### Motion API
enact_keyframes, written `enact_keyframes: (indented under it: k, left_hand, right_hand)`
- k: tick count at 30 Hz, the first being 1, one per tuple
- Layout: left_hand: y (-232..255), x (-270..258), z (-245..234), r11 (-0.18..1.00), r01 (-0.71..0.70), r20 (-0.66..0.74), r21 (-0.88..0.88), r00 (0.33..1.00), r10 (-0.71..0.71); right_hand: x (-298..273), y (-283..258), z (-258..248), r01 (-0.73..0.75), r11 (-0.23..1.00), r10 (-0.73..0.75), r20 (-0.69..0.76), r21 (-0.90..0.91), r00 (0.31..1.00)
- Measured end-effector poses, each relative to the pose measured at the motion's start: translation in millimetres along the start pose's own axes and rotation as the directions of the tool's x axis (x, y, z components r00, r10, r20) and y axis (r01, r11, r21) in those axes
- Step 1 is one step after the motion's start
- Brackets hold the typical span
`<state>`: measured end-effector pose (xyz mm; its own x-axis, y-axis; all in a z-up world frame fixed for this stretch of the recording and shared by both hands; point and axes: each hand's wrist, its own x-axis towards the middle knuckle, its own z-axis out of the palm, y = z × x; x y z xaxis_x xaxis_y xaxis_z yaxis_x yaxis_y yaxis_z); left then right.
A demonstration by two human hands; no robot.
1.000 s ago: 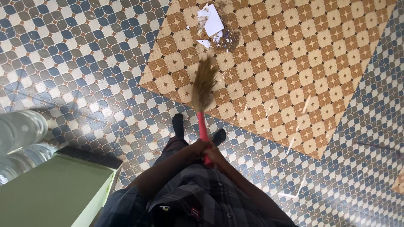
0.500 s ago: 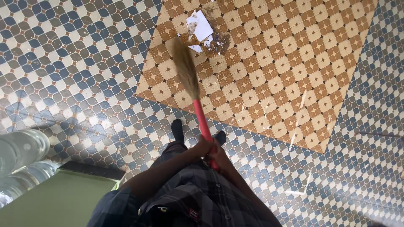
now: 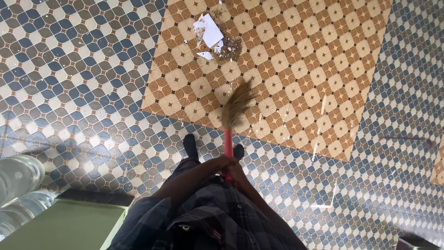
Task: The person sweeps paper scraps and debris across a tiled floor using a broom, gathering the waste into a pile.
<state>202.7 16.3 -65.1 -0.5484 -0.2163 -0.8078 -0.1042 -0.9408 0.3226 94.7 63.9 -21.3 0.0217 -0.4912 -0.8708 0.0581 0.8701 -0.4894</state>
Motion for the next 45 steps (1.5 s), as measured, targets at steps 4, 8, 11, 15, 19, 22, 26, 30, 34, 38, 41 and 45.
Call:
enact_keyframes:
  k: [4,8,11,15,19,22,26,30,34,38,41,45]
  left_hand:
    - [4,-12,-38,0.992,-0.036,-0.128,-0.123,0.992,0.020]
    - [20,-21,-78,0.958,-0.204,-0.202,-0.202,0.966,0.163]
    - [40,-22,-92,0.961,-0.256,-0.308,-0.110,0.927,0.212]
    - [46,-26,-82,0.973,-0.231,-0.439,0.028,0.871,0.220]
    - [42,-19,-29,0.992,-0.124,-0.422,0.015,0.899,0.118]
    - [10,-17,7,0.964,-0.252,-0.242,0.083,0.933,0.265]
    - [4,-13,32,0.962,-0.257,-0.069,0.097,0.962,0.264]
    - [14,-1,32,0.967,-0.190,0.110,0.167,0.979,0.173]
    - [25,4,9,0.981,-0.174,0.119,0.090,0.979,0.163]
    - [37,3,-35,0.544,-0.251,0.057,0.801,0.936,0.348]
    - [48,13,-41,0.924,-0.178,-0.162,0.338,0.956,0.243]
    - [91,0,-39,0.984,-0.158,-0.323,-0.084,0.938,0.123]
  right_hand:
    - [8,-30,39,0.001,0.996,0.002,0.024,-0.086,1.000]
    - [-3,-83,76,0.049,0.998,-0.041,0.211,-0.033,0.977]
    - [-8,-112,93,0.028,0.996,-0.009,0.208,-0.090,0.978]
    - [-16,-117,85,0.030,0.998,-0.017,0.187,-0.064,0.982]
    - [-33,-77,37,0.148,0.986,-0.137,0.139,-0.072,0.981]
    - [-45,-43,-2,0.426,0.895,-0.411,0.129,-0.134,0.903]
    - [-53,-22,-25,0.211,0.960,-0.231,-0.093,-0.183,0.969]
    - [-35,-20,-33,0.119,0.993,-0.117,-0.157,0.002,0.981]
    - [-6,-27,-19,0.040,0.999,-0.044,-0.121,-0.030,0.992]
    - [20,-46,8,0.010,0.996,-0.011,0.011,0.093,1.000]
    - [30,-76,19,0.011,1.000,-0.014,0.108,0.022,0.994]
    - [25,-130,21,-0.008,1.000,0.010,0.141,-0.015,0.990]
